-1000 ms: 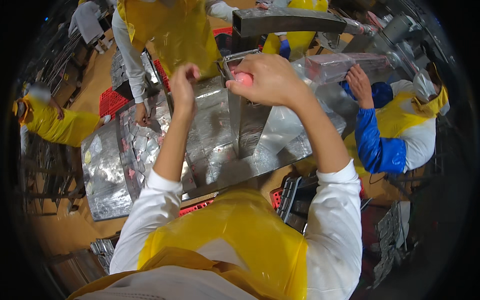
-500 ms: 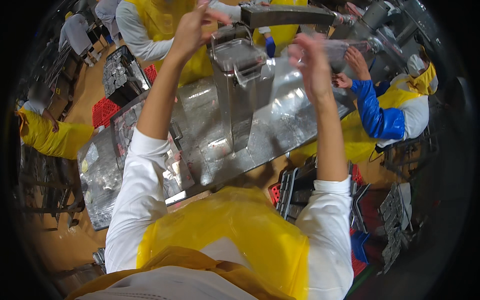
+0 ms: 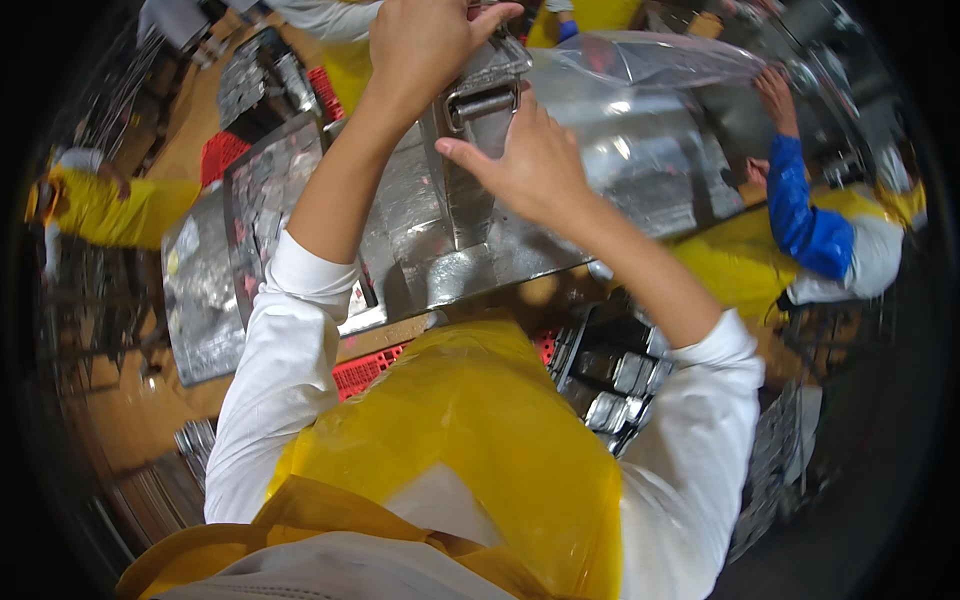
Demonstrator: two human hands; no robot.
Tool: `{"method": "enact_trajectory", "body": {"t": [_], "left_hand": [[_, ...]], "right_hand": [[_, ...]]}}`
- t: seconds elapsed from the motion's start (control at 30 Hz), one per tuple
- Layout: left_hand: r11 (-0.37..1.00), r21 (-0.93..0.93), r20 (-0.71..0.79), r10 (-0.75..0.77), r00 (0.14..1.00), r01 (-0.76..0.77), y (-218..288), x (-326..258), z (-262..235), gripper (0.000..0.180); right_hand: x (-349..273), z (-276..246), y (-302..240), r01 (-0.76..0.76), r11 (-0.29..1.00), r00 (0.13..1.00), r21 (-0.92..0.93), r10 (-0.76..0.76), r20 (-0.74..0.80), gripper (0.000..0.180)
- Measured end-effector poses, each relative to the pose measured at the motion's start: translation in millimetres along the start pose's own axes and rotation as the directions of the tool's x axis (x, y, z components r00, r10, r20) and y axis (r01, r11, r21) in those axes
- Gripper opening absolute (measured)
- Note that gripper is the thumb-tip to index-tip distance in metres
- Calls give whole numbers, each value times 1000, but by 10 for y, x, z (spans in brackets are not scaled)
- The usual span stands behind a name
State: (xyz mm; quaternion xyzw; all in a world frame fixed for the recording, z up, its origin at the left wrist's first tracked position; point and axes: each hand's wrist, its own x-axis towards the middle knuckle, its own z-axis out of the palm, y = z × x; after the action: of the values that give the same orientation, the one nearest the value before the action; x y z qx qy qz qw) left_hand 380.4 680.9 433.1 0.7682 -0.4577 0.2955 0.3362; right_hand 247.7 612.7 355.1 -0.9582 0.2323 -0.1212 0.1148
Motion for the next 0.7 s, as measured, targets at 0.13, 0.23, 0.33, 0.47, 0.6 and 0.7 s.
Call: {"method": "enact_trajectory", "body": {"t": [0.13,0.23,0.33,0.47,0.6,0.7], "left_hand": [[988,-151,-10,-37,999,35,19,-278,-287,39],[951,-22,198,-298,934,308,156,-701,-858,35],[915,73,129,-403,906,397,263,-1415,-1442,42],[852,-37,-83,-523,848,522,703,-2467,-2074,48],[804,55,-187,-575,797,593,1317,-3252,-2892,63],[665,-49,-180,-740,648,745,1875,-3588,-3505,54]], "right_hand": [[-136,694,47,389,648,919,654,-231,-318,123],[-303,882,265,656,582,752,481,-559,-349,127],[-284,1582,554,670,644,680,368,-732,43,117],[-638,2246,202,592,486,655,643,-755,-31,101],[-1318,2060,-531,604,347,505,717,-863,-8,100],[-1951,2090,-925,597,169,374,784,-923,-87,98]]}}
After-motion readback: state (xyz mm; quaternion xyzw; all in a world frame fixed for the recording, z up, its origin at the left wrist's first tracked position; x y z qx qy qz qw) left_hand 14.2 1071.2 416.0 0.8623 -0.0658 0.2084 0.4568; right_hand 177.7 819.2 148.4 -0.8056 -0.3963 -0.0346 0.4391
